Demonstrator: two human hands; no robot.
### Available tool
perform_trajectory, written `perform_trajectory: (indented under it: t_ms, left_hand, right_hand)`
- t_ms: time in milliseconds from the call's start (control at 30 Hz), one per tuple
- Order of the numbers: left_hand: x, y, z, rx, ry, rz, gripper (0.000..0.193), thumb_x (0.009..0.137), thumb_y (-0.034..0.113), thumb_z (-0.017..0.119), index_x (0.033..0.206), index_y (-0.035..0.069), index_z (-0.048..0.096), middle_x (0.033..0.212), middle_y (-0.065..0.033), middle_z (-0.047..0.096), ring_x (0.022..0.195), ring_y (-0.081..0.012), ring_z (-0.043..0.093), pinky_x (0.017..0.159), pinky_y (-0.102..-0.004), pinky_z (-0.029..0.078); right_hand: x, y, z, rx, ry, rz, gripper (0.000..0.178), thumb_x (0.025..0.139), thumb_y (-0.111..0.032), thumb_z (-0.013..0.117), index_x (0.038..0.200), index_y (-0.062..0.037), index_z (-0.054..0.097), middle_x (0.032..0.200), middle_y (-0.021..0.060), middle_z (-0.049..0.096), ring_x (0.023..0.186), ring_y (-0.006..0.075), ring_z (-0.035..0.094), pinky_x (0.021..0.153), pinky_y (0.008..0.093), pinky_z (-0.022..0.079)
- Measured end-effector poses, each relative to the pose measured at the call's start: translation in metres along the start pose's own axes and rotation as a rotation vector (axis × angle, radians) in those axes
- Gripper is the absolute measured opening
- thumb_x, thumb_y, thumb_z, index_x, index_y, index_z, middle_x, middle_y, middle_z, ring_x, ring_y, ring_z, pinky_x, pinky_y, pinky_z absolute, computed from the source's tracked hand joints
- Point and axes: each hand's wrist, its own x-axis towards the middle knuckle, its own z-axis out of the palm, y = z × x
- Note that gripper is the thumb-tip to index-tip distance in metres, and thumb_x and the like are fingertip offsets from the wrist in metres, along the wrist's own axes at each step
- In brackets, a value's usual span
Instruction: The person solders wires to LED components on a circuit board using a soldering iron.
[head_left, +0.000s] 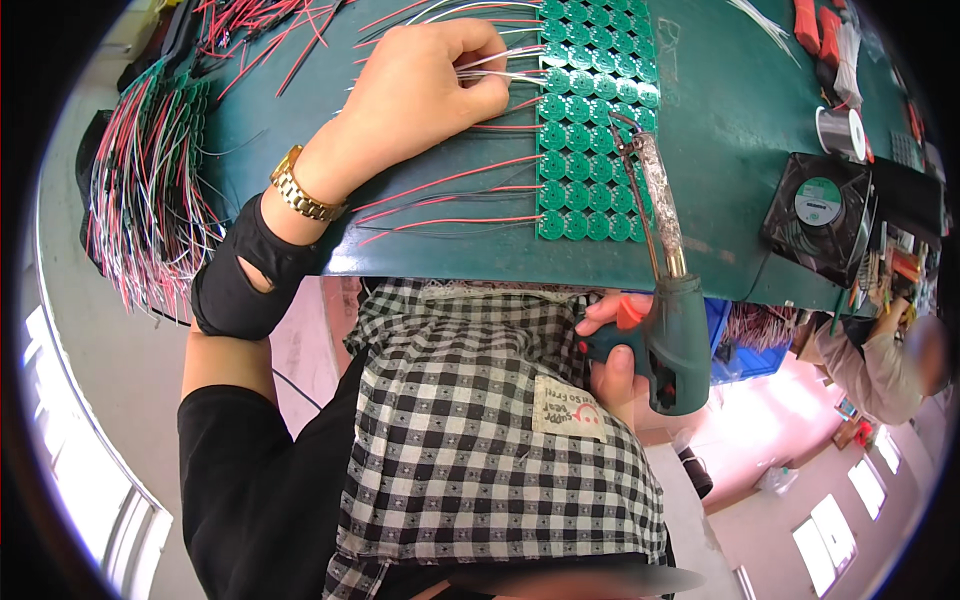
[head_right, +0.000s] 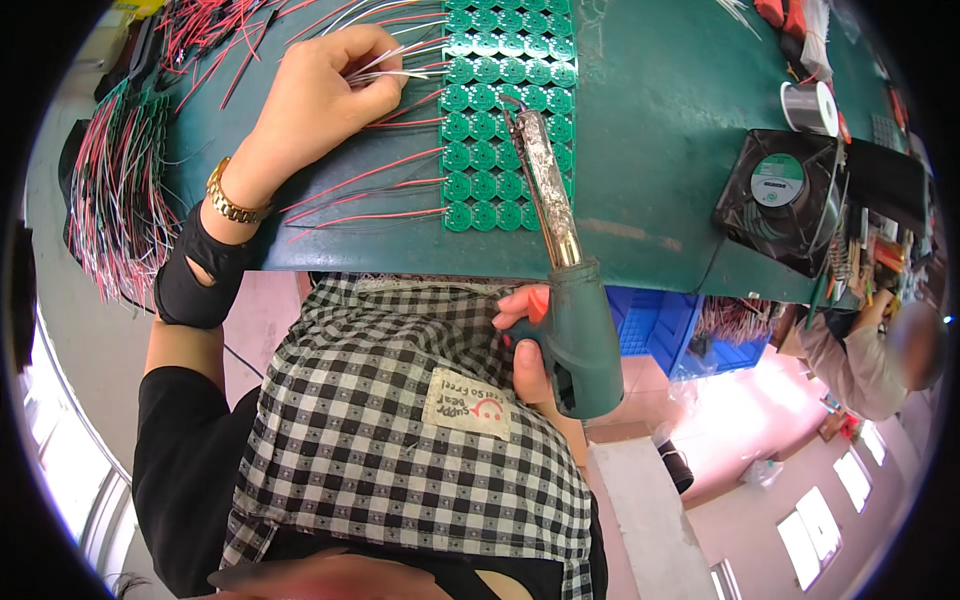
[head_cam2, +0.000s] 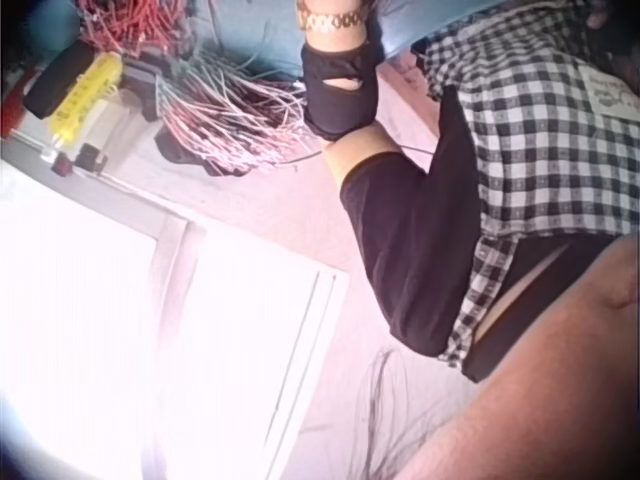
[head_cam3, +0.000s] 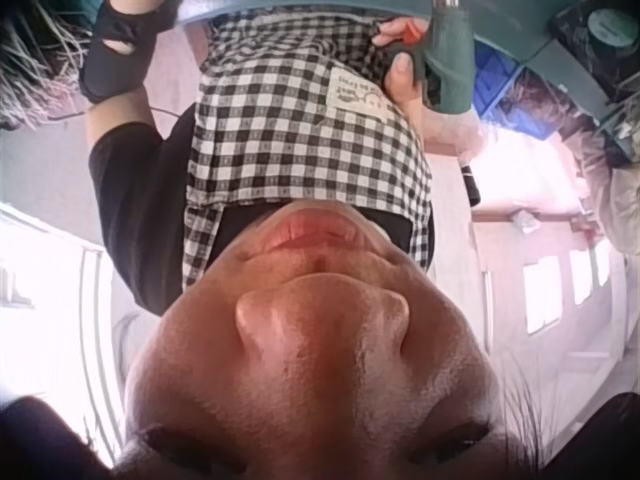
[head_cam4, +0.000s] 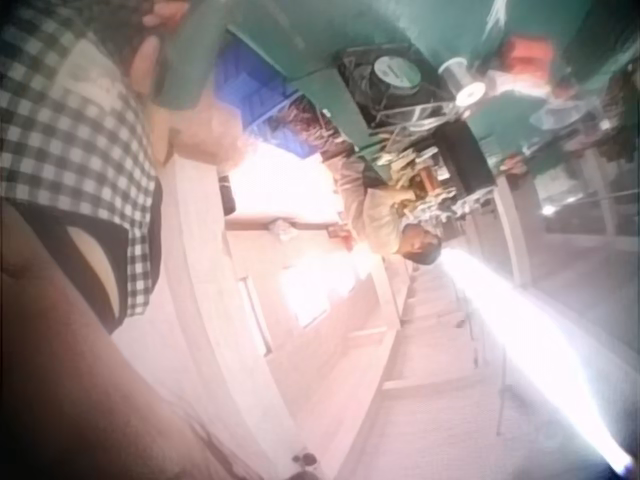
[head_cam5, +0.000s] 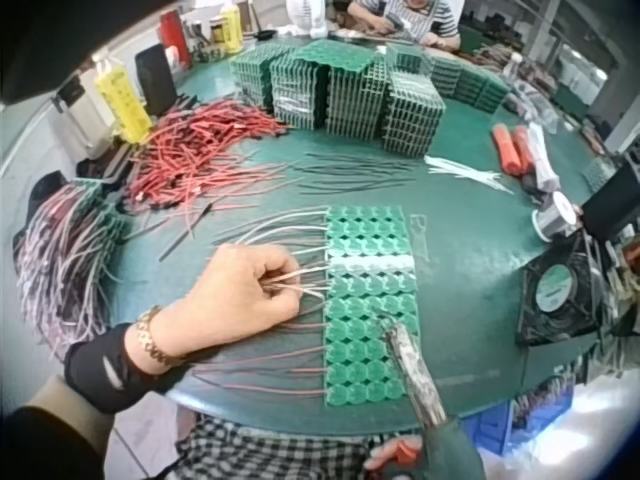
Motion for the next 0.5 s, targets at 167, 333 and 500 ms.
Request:
perform_trajectory:
  t_ms: [167, 333, 500]
  left_hand:
    - [-0.003, -0.001, 0.001, -0.052, 0.043, 0.159, 0.007, 0.076, 0.006, 0.063, 0.08, 0.001, 0.059, 0.073, -0.0019, 0.051, 0.062, -0.0074, 0.049, 0.057, -0.0225, 0.041]
    - [-0.006, 0.003, 0.011, -0.01, -0.037, 0.236, 0.009, 0.072, 0.002, 0.063, 0.079, 0.002, 0.058, 0.075, -0.0041, 0.051, 0.061, -0.0126, 0.051, 0.057, -0.0253, 0.043]
    - [-0.006, 0.003, 0.01, 0.051, -0.054, 0.235, 0.01, 0.069, 0.0, 0.061, 0.077, 0.001, 0.056, 0.074, -0.0058, 0.05, 0.06, -0.0156, 0.052, 0.056, -0.0268, 0.044]
  right_hand:
    - [-0.004, 0.004, 0.002, 0.083, 0.041, 0.037, 0.045, 0.083, -0.025, 0.06, 0.116, -0.0007, 0.041, 0.085, 0.0157, 0.056, 0.068, 0.0205, 0.056, 0.067, 0.0336, 0.049]
    - [-0.004, -0.005, 0.005, 0.095, 0.071, 0.164, 0.047, 0.082, -0.03, 0.064, 0.114, -0.0024, 0.043, 0.082, 0.0125, 0.054, 0.071, 0.0199, 0.054, 0.065, 0.0327, 0.047]
    - [-0.005, 0.006, 0.007, 0.115, -0.031, 0.248, 0.048, 0.081, -0.036, 0.065, 0.111, -0.0037, 0.047, 0.085, 0.013, 0.053, 0.072, 0.0196, 0.053, 0.064, 0.0321, 0.047]
